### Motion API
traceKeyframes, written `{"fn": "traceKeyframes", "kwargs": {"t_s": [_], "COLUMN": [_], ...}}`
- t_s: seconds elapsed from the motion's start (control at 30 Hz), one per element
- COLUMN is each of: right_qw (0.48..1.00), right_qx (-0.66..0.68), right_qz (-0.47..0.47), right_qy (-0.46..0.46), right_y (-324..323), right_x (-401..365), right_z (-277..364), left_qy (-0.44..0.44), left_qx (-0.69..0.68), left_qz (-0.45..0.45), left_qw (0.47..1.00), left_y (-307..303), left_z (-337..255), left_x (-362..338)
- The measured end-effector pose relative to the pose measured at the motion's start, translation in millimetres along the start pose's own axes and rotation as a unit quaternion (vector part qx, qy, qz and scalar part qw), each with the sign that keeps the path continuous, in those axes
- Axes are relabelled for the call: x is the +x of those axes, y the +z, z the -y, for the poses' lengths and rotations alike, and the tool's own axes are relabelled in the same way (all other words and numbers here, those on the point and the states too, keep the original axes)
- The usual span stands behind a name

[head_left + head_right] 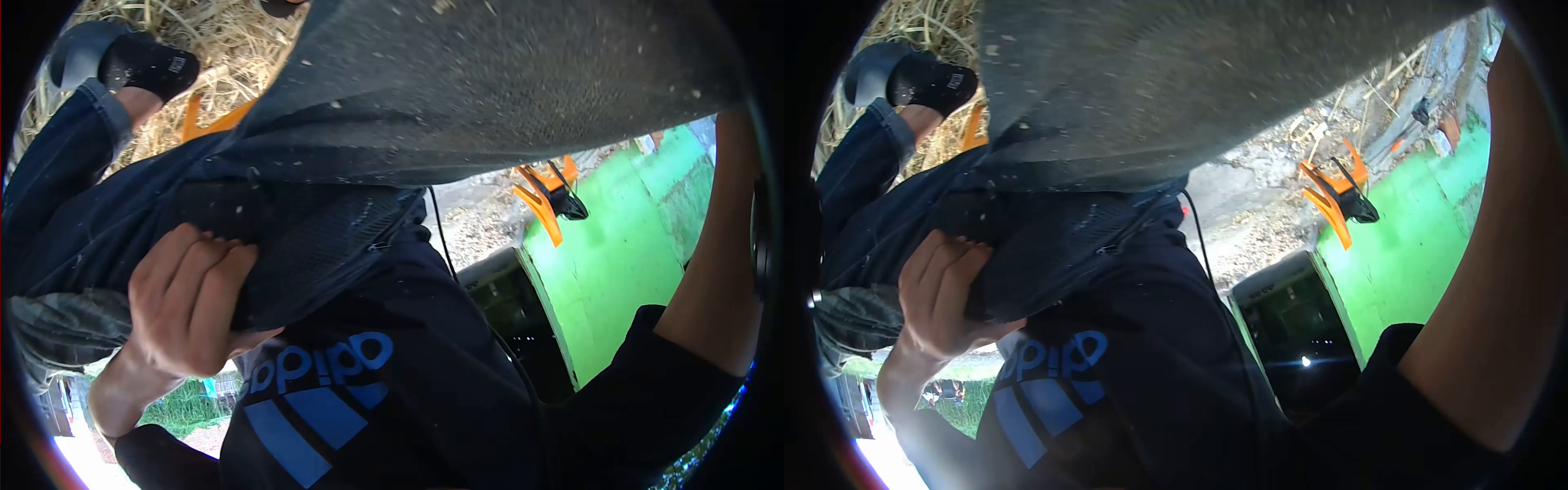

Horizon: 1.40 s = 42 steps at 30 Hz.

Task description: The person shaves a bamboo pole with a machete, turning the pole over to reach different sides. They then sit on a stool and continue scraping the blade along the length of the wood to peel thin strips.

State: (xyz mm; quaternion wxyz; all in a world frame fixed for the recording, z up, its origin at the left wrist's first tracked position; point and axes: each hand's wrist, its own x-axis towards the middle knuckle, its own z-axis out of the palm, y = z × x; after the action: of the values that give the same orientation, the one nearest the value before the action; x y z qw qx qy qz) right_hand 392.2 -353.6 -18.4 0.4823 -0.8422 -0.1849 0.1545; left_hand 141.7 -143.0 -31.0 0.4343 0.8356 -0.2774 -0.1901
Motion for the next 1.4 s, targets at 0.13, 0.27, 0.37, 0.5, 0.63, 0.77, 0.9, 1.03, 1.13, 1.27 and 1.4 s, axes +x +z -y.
{"fn": "traceKeyframes", "kwargs": {"t_s": [0.13, 0.27, 0.37, 0.5, 0.63, 0.77, 0.9, 1.03, 1.13, 1.27, 1.4], "right_qw": [1.0, 1.0, 1.0, 1.0, 0.999, 0.999, 0.999, 0.999, 0.999, 0.999, 0.999], "right_qx": [-0.009, -0.009, -0.012, -0.014, -0.018, -0.019, -0.021, -0.022, -0.024, -0.025, -0.023], "right_qz": [0.008, 0.009, 0.011, 0.014, 0.015, 0.016, 0.017, 0.017, 0.018, 0.017, 0.016], "right_qy": [0.017, 0.019, 0.022, 0.023, 0.023, 0.025, 0.027, 0.029, 0.03, 0.03, 0.027], "right_y": [-4, -7, -6, -5, -4, -4, -4, -4, -5, -3, -3], "right_x": [-9, -12, -12, -12, -12, -13, -12, -11, -10, -9, -6], "right_z": [-6, -6, -6, -5, -5, -6, -6, -5, -6, -6, -5], "left_qy": [0.004, 0.005, 0.009, 0.001, 0.009, 0.011, 0.012, 0.008, 0.005, 0.0, -0.004], "left_qx": [0.029, 0.022, -0.008, -0.015, -0.003, -0.003, -0.003, -0.008, -0.005, -0.006, -0.006], "left_qz": [0.018, 0.02, -0.022, -0.039, -0.073, -0.084, -0.076, -0.079, -0.088, -0.09, -0.074], "left_qw": [0.999, 1.0, 1.0, 0.999, 0.997, 0.996, 0.997, 0.997, 0.996, 0.996, 0.997], "left_y": [-1, -3, -3, -3, 5, 4, 3, 4, 6, 7, 3], "left_z": [-9, -12, -16, -18, -19, -22, -22, -23, -22, -21, -20], "left_x": [-11, -14, -2, 0, -4, -2, -2, -4, -3, -4, -2]}}
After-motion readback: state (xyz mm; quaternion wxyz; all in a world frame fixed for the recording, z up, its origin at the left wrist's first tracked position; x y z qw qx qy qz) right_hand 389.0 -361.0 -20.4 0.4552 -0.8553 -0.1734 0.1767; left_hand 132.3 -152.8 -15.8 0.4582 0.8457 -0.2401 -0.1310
